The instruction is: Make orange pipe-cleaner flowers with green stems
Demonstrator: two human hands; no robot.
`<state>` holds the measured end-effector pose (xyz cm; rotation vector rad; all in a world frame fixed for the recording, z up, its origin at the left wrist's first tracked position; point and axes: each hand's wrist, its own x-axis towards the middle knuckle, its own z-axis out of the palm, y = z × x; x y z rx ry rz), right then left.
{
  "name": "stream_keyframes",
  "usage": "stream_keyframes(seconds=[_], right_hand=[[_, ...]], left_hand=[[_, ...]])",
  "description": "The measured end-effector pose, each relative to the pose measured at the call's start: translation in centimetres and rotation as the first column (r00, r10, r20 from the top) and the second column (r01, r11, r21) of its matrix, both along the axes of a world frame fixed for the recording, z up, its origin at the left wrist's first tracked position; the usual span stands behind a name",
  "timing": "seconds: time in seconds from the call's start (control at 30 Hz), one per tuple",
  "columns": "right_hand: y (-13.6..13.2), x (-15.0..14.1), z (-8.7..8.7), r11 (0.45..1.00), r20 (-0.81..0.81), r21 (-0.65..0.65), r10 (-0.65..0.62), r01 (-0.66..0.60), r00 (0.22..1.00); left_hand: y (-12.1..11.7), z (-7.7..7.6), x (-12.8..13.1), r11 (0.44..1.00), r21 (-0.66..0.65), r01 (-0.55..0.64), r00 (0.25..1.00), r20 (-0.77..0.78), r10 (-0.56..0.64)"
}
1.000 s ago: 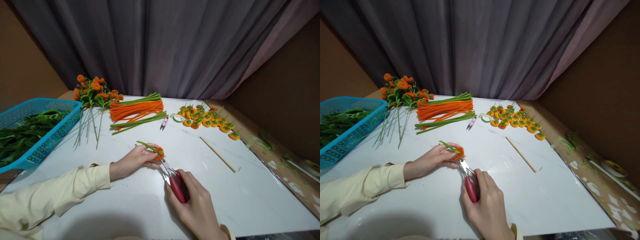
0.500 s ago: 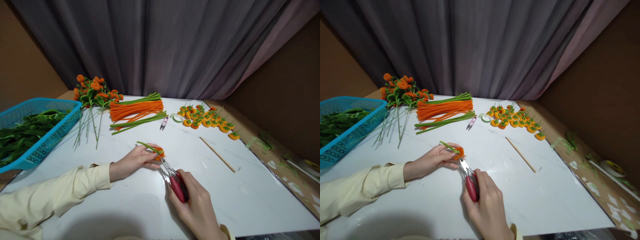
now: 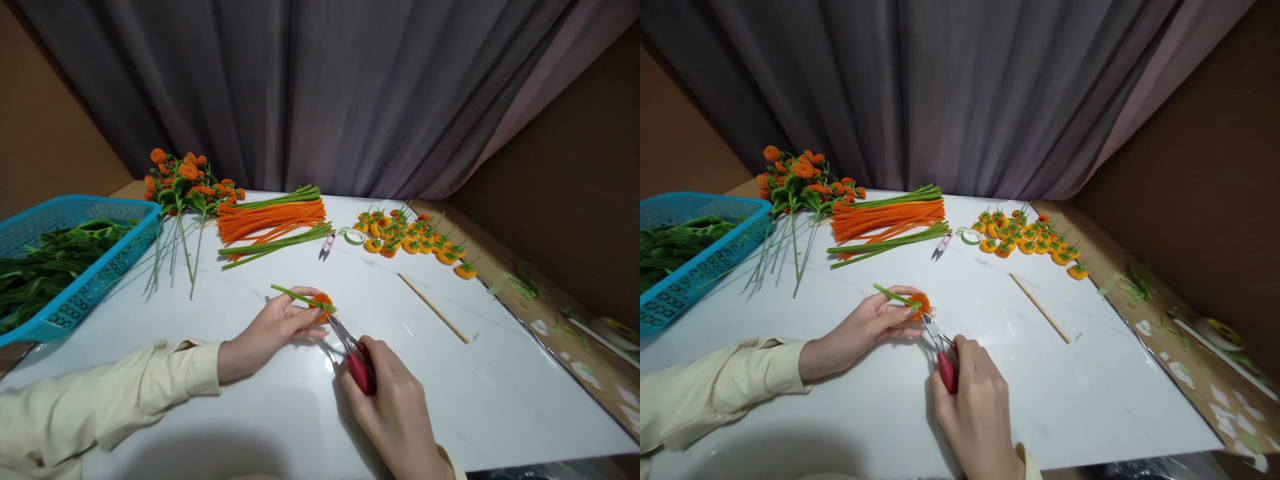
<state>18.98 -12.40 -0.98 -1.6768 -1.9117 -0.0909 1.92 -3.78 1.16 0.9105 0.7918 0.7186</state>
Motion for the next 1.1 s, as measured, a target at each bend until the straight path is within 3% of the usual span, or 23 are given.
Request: stream_keyframes(seconds=[0.2, 1.1], right_hand=[[0.5, 0.0, 0.0, 1.000, 0.020, -0.005, -0.009, 0.010, 1.000], [0.6, 0.3, 0.3, 0.999, -0.090, -0.046, -0.014, 0.010, 0.996]], left_hand=[[0.2, 0.9, 0.7, 0.998, 0.008, -0.057, 0.997, -0.050, 0.057], [0.9, 1.6, 1.4, 0.997, -0.078, 0.016, 1.000, -0.007, -0.017]])
